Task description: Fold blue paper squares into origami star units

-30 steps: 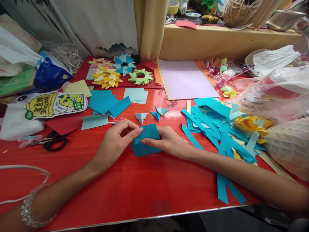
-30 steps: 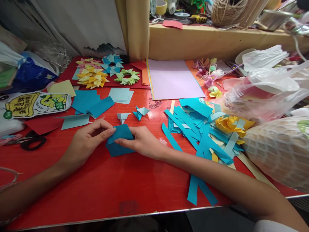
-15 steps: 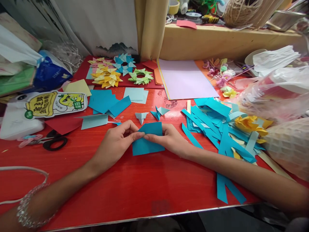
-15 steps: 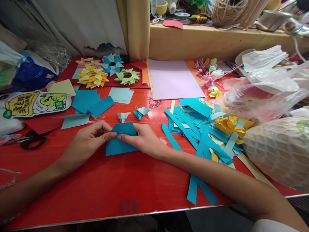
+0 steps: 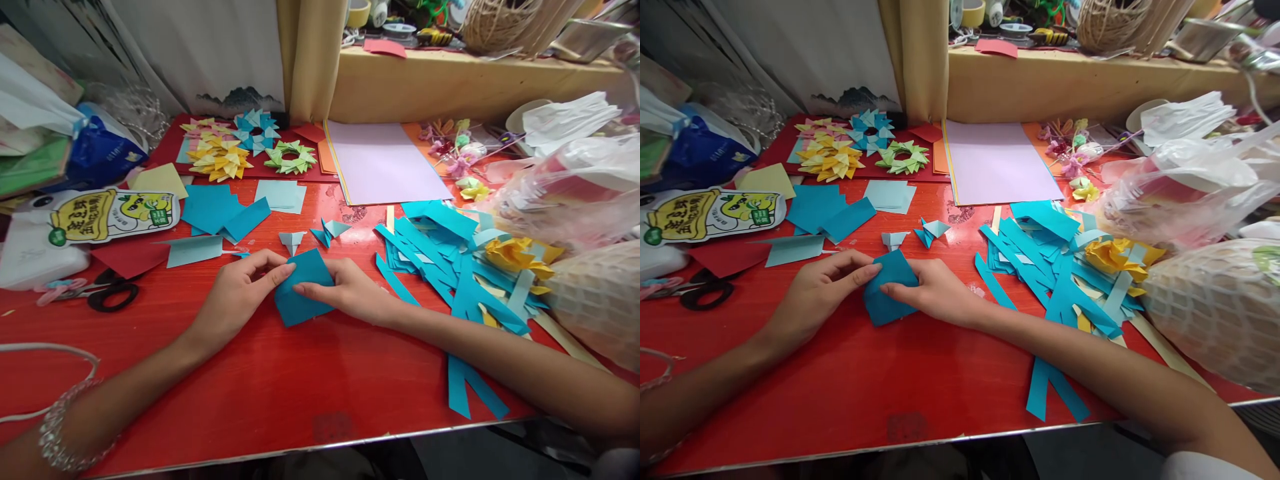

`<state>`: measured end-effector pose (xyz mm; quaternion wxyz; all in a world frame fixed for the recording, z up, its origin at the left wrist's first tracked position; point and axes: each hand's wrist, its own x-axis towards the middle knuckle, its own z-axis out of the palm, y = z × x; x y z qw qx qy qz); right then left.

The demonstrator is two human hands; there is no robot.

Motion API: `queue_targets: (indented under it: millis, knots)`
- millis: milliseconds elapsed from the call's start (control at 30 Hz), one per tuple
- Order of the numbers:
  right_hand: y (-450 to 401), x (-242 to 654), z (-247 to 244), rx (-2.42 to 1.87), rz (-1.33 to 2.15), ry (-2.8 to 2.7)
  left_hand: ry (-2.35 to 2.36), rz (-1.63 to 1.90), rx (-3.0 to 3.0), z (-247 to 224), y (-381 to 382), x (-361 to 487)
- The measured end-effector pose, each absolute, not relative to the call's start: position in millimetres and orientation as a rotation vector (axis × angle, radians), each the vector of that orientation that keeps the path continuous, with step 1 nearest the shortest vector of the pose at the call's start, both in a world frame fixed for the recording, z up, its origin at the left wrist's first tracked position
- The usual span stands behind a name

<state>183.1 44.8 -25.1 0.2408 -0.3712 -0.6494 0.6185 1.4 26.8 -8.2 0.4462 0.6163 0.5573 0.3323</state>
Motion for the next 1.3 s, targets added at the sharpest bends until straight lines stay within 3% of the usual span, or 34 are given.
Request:
queue_targets:
  millis: [233, 467, 867, 1300]
  knots:
    - [44.3, 183.3, -23.6, -1.006, 1.678, -1.834, 1.35, 0.842, 1.55, -9.5, 26.1, -3.0]
    - [43.8, 181.3, -25.8, -0.987, 1.711, -1.547, 1.378, 0.873, 1.428, -10.7, 26.0, -1.2]
    - [35.8, 187.9, -30.5, -1.007, 1.045, -1.818, 1.315, 0.911, 1.224, -18.8, 30.0, -4.3]
    - [41.8, 182.6, -24.4, -0.984, 1.453, -1.554, 1.289, 0.808, 1.311, -14.8, 34.4, -5.9]
